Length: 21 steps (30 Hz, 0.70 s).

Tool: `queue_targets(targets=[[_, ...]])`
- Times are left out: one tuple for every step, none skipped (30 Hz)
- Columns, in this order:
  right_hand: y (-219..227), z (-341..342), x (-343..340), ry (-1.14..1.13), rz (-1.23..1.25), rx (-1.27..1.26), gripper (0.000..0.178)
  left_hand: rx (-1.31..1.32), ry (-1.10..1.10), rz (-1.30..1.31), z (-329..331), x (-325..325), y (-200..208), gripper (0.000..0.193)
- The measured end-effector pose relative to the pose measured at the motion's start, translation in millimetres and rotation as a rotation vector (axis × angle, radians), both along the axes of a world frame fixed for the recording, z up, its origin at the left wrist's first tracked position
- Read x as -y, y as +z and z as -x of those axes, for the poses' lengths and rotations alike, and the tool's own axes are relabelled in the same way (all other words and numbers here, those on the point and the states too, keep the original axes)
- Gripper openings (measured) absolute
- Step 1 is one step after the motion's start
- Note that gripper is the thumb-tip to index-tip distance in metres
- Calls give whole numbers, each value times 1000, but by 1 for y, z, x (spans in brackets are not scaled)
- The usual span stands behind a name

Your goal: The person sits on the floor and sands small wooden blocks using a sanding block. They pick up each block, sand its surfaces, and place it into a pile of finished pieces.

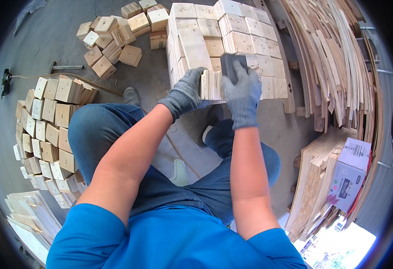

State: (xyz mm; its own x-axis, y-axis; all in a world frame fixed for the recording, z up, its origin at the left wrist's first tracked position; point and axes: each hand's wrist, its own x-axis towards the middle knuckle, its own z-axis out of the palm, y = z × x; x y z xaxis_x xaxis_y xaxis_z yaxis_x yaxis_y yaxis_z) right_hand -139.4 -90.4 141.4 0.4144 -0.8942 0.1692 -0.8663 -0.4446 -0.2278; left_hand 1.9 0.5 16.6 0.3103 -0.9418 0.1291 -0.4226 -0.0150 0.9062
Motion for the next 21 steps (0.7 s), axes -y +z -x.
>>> queue_targets(targets=[[-5,10,-15,-1,2,16,64,-4,-6,-19,-2,-1,3,95],[-8,22,-31,-7,2,31,65,-10,-16,-40,-2,-2,10,94],[-9,35,-50,3,5,32,64,-19,-29,-60,-1,-4,15,93],[-9,47,-68,16,9,33,64,-16,-29,-57,-1,-5,16,93],[-10,57,-83,29,16,35,63,-12,-27,-53,-2,-5,16,93],[-10,65,-94,23,13,27,64,-8,-30,-48,-2,-4,16,92],[-11,72,-104,17,11,20,64,-7,-28,-40,-1,-3,16,92],[-12,75,-108,13,9,13,65,-7,-24,-33,-1,-3,15,92],[-15,76,-108,6,19,18,65,-6,-20,-27,-1,-3,13,92],[-13,73,-105,-5,20,3,65,-13,-18,-29,-1,-2,12,92],[-10,65,-97,-15,21,-12,65,-19,-15,-31,-1,-2,11,92],[-9,57,-88,-24,22,-26,64,-24,-11,-33,-1,-2,9,92],[-13,48,-76,-49,48,-38,63,-26,-7,-34,-1,-3,9,92],[-15,36,-61,-55,54,-43,62,-29,-9,-31,-2,-3,11,92],[-14,27,-44,-71,59,-46,61,-28,-20,-28,0,0,12,92],[-13,18,-32,-77,63,-50,60,-15,-18,-19,0,0,11,92],[-10,10,-20,-84,54,-49,61,-4,-15,-6,-1,0,10,93],[-7,3,-10,-92,45,-48,61,8,-12,7,0,2,9,93],[-5,-2,-5,-90,33,-46,62,7,-12,4,-1,2,5,97],[-4,-2,-8,-84,29,-37,62,5,-14,1,-1,2,2,100],[-3,0,-13,-79,25,-27,62,4,-16,-1,-1,2,-2,104]])
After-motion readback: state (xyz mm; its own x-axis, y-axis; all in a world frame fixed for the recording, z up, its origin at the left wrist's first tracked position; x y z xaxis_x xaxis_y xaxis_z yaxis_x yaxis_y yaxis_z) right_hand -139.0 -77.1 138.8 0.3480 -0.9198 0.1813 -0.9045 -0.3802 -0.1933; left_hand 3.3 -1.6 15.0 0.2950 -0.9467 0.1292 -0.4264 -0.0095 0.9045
